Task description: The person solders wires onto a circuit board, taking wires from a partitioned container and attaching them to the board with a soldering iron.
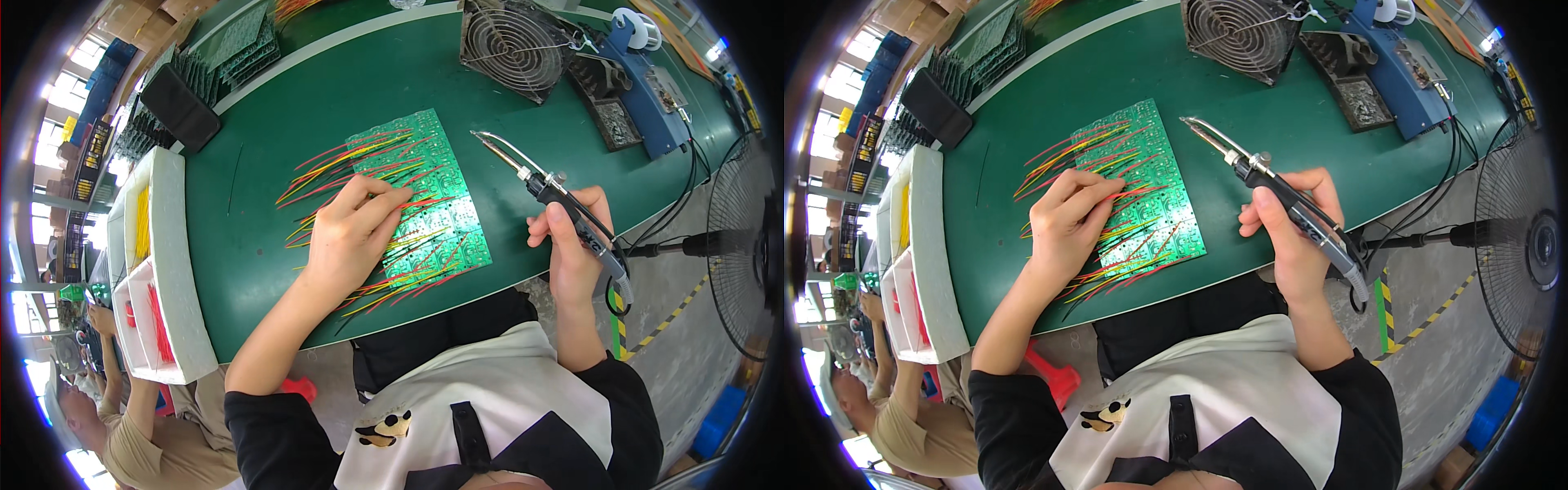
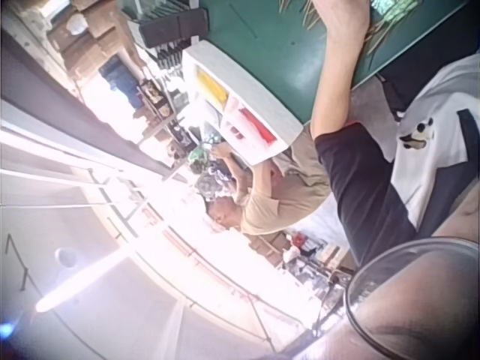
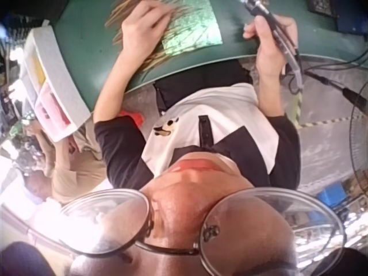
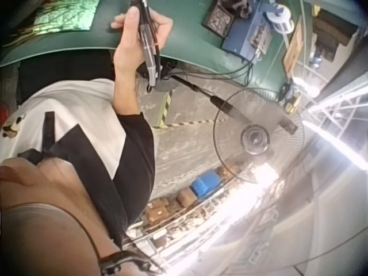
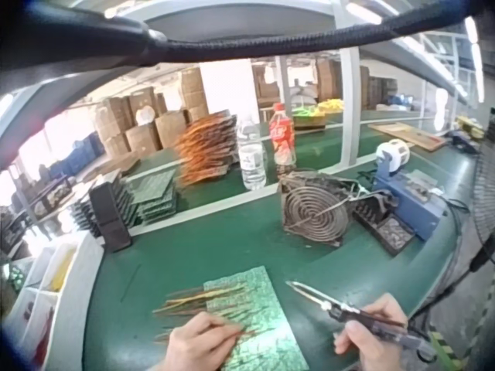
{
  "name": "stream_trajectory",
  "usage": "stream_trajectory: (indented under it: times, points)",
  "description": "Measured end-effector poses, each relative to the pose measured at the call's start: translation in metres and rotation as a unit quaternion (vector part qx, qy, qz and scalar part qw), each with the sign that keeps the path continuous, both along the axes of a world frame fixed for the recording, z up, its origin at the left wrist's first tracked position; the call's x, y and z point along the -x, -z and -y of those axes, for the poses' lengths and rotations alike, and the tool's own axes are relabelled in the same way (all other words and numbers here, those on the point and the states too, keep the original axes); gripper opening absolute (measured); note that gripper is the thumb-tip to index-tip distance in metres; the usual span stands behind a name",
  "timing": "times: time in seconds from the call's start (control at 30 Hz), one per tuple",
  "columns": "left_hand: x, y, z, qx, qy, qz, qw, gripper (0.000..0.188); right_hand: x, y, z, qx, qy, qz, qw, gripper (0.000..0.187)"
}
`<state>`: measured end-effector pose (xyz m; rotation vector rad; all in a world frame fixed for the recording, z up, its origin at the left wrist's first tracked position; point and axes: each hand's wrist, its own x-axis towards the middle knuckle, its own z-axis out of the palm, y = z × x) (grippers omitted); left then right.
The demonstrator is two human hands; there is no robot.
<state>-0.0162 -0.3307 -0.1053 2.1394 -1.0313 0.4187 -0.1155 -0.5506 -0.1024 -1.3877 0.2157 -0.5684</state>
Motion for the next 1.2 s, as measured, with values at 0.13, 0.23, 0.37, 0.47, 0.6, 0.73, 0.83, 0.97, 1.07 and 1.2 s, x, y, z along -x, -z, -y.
stream_trajectory:
  times: [0.13, 0.23, 0.37, 0.47, 0.6, 0.73, 0.83, 0.97, 1.07, 1.2]
  points:
    - [0.000, -0.001, 0.000, -0.006, 0.002, -0.004, 1.000, 0.022, 0.002, 0.003, 0.001, -0.006, -0.015, 0.019, 1.000, 0.018]
    - [0.001, -0.003, 0.001, -0.021, 0.006, -0.003, 1.000, 0.024, 0.002, 0.002, 0.001, 0.000, -0.016, 0.019, 1.000, 0.018]
    - [0.001, -0.008, 0.002, -0.057, 0.029, -0.002, 0.998, 0.031, 0.001, 0.003, -0.001, -0.001, -0.017, 0.014, 1.000, 0.019]
    - [0.002, -0.009, 0.000, -0.067, 0.036, 0.002, 0.997, 0.035, 0.002, 0.001, -0.002, 0.003, -0.020, 0.015, 1.000, 0.019]
    - [0.002, -0.008, 0.000, -0.069, 0.030, -0.010, 0.997, 0.034, 0.005, 0.003, -0.002, 0.017, -0.052, 0.024, 0.998, 0.020]
    - [0.002, -0.008, 0.000, -0.069, 0.027, -0.020, 0.997, 0.035, 0.010, 0.002, -0.005, -0.004, -0.106, 0.002, 0.994, 0.021]
    - [0.003, -0.007, -0.001, -0.073, 0.019, -0.032, 0.997, 0.036, 0.011, 0.000, -0.006, 0.009, -0.110, -0.019, 0.994, 0.021]
    - [0.004, -0.008, 0.000, -0.071, 0.020, -0.031, 0.997, 0.037, 0.012, 0.000, -0.006, 0.007, -0.108, -0.017, 0.994, 0.022]
    - [0.004, -0.007, 0.000, -0.076, 0.019, -0.030, 0.997, 0.037, 0.012, 0.000, -0.005, 0.008, -0.106, -0.017, 0.994, 0.022]
    - [0.004, -0.008, 0.000, -0.078, 0.018, -0.027, 0.996, 0.038, 0.013, 0.001, -0.005, 0.016, -0.100, -0.021, 0.995, 0.021]
